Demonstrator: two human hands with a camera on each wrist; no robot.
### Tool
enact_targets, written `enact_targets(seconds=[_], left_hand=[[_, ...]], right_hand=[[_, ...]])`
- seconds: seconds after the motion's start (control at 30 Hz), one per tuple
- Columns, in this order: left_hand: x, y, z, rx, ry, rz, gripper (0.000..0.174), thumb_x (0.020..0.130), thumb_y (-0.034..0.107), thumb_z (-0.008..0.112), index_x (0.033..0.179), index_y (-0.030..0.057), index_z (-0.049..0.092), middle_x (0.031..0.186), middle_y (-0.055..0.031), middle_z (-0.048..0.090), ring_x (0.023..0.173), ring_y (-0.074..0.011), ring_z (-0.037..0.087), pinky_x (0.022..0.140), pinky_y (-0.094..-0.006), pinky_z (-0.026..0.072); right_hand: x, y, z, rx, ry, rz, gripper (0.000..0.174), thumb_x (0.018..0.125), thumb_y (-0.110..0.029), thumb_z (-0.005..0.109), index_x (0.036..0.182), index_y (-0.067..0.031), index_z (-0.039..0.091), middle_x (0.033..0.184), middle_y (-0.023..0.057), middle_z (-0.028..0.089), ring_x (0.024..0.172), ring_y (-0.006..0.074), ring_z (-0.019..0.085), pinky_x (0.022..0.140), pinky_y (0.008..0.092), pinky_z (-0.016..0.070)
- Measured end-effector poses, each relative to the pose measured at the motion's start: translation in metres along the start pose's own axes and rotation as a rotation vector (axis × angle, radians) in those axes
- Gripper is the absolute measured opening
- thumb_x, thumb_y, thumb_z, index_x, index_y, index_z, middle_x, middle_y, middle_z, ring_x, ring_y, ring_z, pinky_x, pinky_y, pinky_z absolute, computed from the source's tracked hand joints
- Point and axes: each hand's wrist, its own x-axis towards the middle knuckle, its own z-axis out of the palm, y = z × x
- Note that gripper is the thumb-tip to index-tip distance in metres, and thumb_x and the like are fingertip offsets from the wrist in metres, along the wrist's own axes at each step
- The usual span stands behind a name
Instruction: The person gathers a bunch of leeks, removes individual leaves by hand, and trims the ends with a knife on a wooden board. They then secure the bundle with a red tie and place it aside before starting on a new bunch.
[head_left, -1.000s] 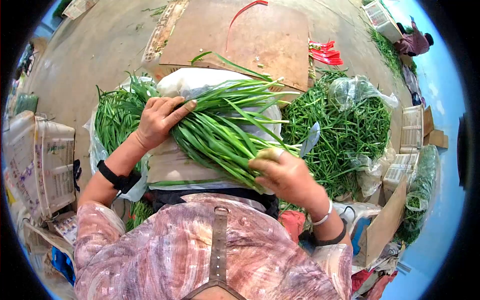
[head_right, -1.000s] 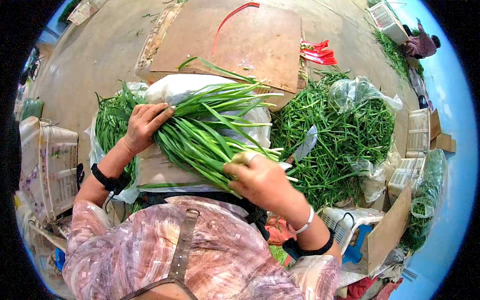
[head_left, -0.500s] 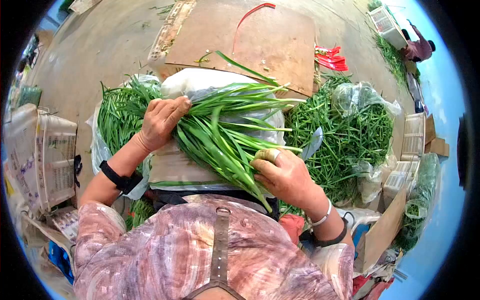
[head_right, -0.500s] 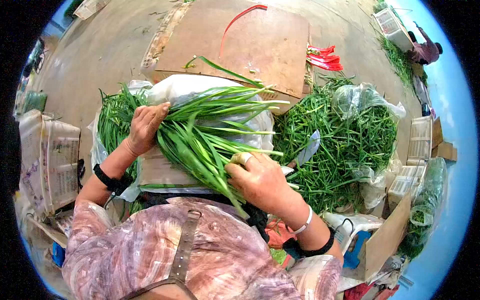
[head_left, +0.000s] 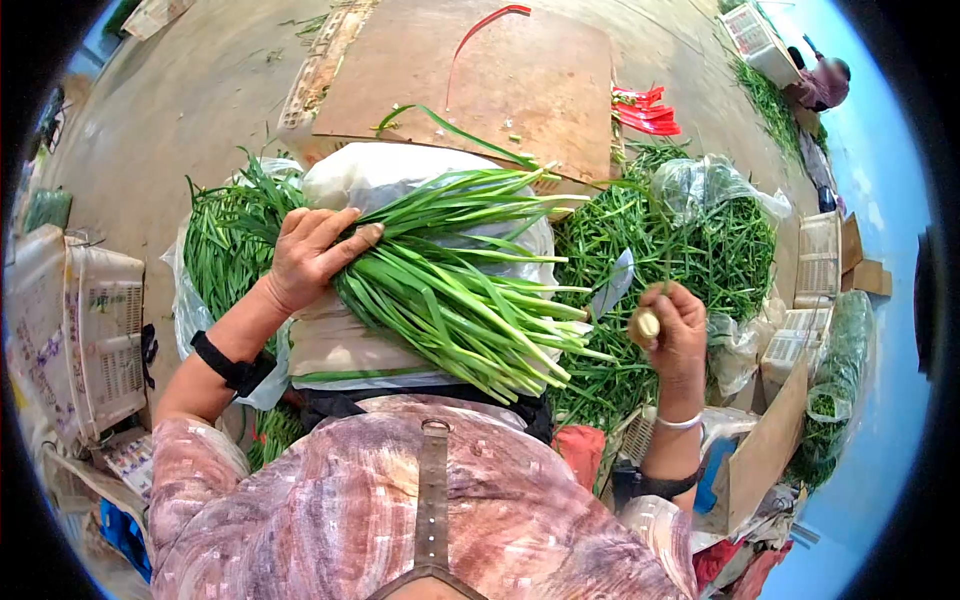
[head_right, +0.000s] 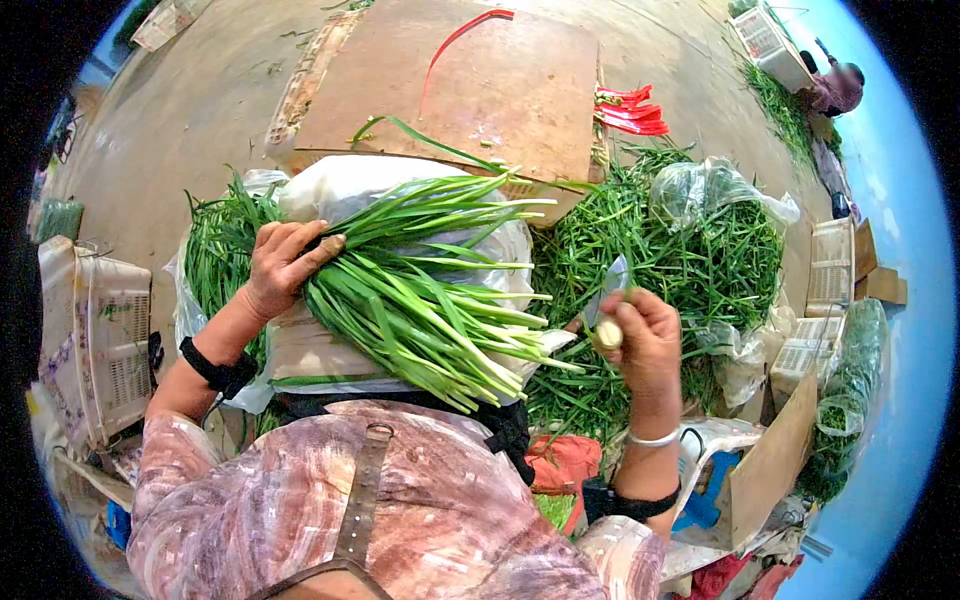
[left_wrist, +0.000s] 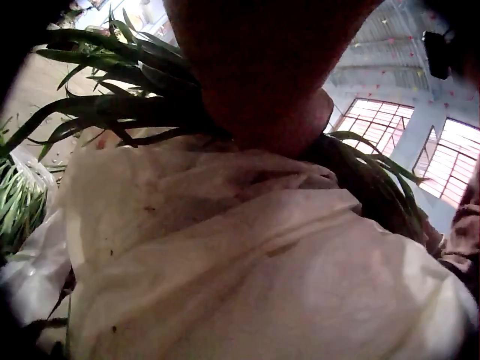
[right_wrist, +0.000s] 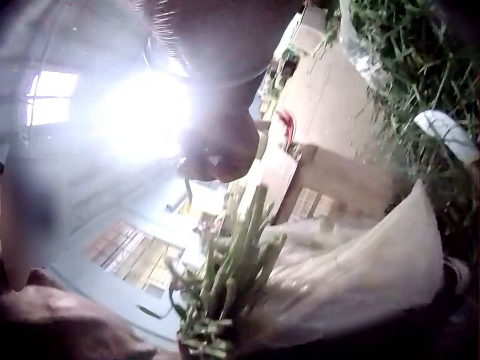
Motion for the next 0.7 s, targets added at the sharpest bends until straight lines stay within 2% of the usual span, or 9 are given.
enact_targets(seconds=[0.1,0.13,0.2,0.23,0.3,0.37,0.43,0.57,0.7], left_hand=[[0.000,-0.001,0.001,-0.024,0.003,-0.002,0.036,0.071,0.017,0.057,0.106,0.0153,0.063,0.104,-0.0079,0.060,0.084,-0.0209,0.057,0.076,-0.0326,0.0389],[0.001,-0.001,0.001,-0.027,0.007,0.000,0.036,0.070,0.017,0.058,0.106,0.0153,0.064,0.104,-0.0080,0.060,0.084,-0.0210,0.057,0.076,-0.0326,0.0389],[0.001,0.000,0.002,-0.033,0.008,0.008,0.036,0.070,0.017,0.058,0.106,0.0152,0.064,0.104,-0.0081,0.060,0.084,-0.0211,0.057,0.076,-0.0326,0.0389],[0.002,0.000,0.003,-0.025,0.012,0.016,0.036,0.070,0.017,0.058,0.106,0.0152,0.064,0.104,-0.0084,0.060,0.084,-0.0213,0.057,0.076,-0.0326,0.0389],[0.002,0.001,0.003,-0.017,0.010,0.032,0.036,0.070,0.017,0.059,0.106,0.0151,0.064,0.104,-0.0087,0.060,0.084,-0.0214,0.057,0.076,-0.0326,0.0390],[0.003,0.002,0.001,-0.025,0.005,0.029,0.037,0.070,0.017,0.059,0.106,0.0150,0.064,0.104,-0.0093,0.061,0.084,-0.0215,0.057,0.075,-0.0326,0.0390],[0.005,0.003,0.000,-0.001,0.020,0.033,0.034,0.071,0.017,0.058,0.104,0.0167,0.064,0.102,-0.0078,0.060,0.082,-0.0194,0.057,0.074,-0.0313,0.0391],[0.005,0.004,-0.004,0.008,0.042,0.012,0.032,0.071,0.017,0.057,0.102,0.0188,0.065,0.100,-0.0063,0.060,0.079,-0.0171,0.057,0.072,-0.0300,0.0394],[0.004,0.003,-0.003,0.003,0.053,0.024,0.034,0.071,0.017,0.057,0.104,0.0197,0.065,0.100,-0.0059,0.060,0.079,-0.0165,0.056,0.072,-0.0296,0.0391]], right_hand=[[-0.002,-0.010,-0.050,-0.861,0.143,0.188,0.022,0.083,-0.014,0.059,0.095,0.0049,0.059,0.067,0.0089,0.060,0.056,0.0166,0.058,0.053,0.0278,0.0470],[-0.004,-0.007,-0.069,-1.776,0.137,0.036,0.027,0.079,-0.016,0.061,0.098,0.0041,0.059,0.075,0.0150,0.063,0.065,0.0238,0.063,0.060,0.0326,0.0490],[0.020,-0.019,-0.042,-1.768,0.241,-0.301,0.028,0.077,-0.017,0.063,0.098,0.0020,0.061,0.083,0.0190,0.064,0.076,0.0286,0.064,0.066,0.0350,0.0496],[0.037,-0.028,-0.020,-1.344,0.235,-0.106,0.030,0.077,-0.018,0.064,0.099,0.0016,0.061,0.088,0.0193,0.064,0.082,0.0284,0.064,0.070,0.0352,0.0496],[0.075,-0.033,0.021,-1.243,0.153,-0.125,0.036,0.076,-0.020,0.066,0.104,0.0021,0.059,0.093,0.0187,0.064,0.085,0.0277,0.064,0.072,0.0356,0.0498],[0.123,-0.012,0.038,-1.236,0.064,-0.351,0.046,0.074,-0.023,0.070,0.108,0.0039,0.056,0.094,0.0198,0.064,0.084,0.0270,0.064,0.071,0.0348,0.0502],[0.162,0.008,0.045,-1.126,-0.017,-0.149,0.054,0.068,-0.025,0.075,0.107,0.0068,0.056,0.092,0.0228,0.063,0.084,0.0281,0.064,0.073,0.0345,0.0499],[0.181,0.020,0.049,-1.190,-0.115,-0.068,0.033,0.069,-0.015,0.071,0.095,0.0042,0.062,0.087,0.0178,0.064,0.073,0.0245,0.063,0.065,0.0325,0.0498],[0.163,0.025,0.041,-1.047,-0.039,-0.255,0.022,0.073,-0.008,0.066,0.091,0.0039,0.064,0.078,0.0123,0.064,0.065,0.0182,0.061,0.059,0.0289,0.0479]])
